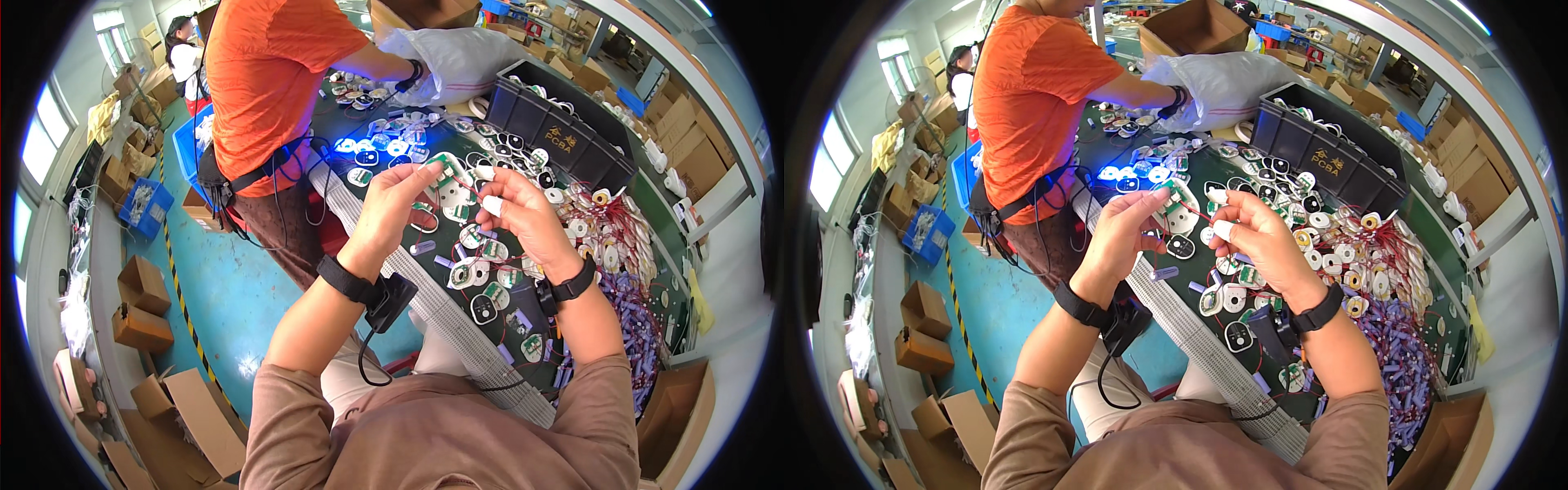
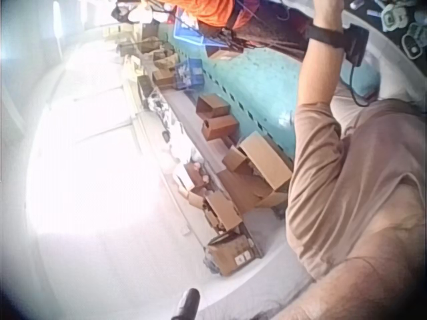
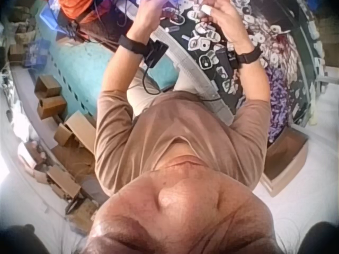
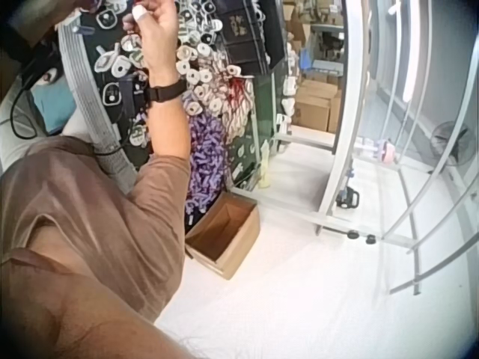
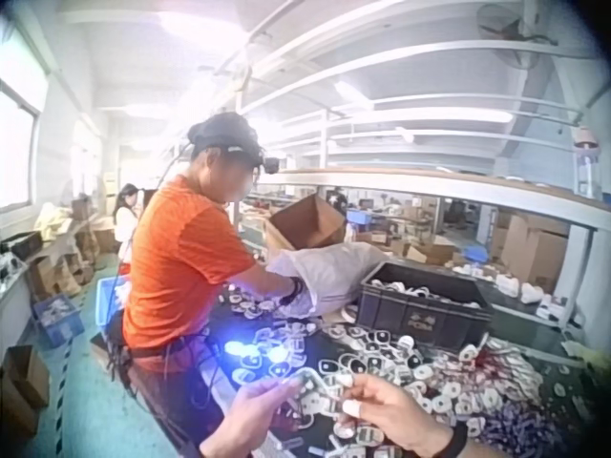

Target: Assemble electronic circuit boards with wires and connectors on a factory workbench.

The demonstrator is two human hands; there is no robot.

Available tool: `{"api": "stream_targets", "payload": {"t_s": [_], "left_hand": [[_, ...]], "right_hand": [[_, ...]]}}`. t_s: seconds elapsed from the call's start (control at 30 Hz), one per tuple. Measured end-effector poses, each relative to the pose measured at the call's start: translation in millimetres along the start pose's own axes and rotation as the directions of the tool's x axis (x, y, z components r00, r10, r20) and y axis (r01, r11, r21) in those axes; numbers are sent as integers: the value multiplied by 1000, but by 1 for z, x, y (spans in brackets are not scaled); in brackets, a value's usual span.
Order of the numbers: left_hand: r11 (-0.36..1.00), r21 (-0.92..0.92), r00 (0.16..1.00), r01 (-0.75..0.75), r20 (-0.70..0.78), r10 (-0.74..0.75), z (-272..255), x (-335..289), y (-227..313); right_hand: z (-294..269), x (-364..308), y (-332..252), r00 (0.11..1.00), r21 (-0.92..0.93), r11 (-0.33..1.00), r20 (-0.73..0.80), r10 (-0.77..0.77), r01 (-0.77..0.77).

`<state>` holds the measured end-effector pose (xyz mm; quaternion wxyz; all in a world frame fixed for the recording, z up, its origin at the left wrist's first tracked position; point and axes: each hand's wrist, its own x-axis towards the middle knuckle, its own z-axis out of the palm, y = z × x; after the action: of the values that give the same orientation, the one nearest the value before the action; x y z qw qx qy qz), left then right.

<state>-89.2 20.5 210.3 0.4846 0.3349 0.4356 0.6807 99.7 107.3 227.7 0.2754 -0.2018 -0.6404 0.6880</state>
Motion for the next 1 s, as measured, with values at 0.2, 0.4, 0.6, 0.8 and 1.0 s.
{"api": "stream_targets", "payload": {"t_s": [0.2,0.4,0.6,0.8,1.0], "left_hand": [[1000,-11,1000,-1,-9,1,-2,-1,4],[1000,-13,999,0,-34,-1,-7,-1,6],[1000,-20,1000,21,-22,-22,-10,1,2],[1000,-7,999,18,-29,-18,-12,-1,-1],[998,-6,994,-68,-92,67,-28,-21,4]], "right_hand": [[-2,2,3,999,-2,1000,42,7,-7],[-6,3,7,998,-37,999,55,27,-25],[-6,2,8,997,-55,997,54,57,-54],[-4,1,9,996,-67,996,54,65,-61],[5,-1,23,985,-65,990,114,130,-123]]}}
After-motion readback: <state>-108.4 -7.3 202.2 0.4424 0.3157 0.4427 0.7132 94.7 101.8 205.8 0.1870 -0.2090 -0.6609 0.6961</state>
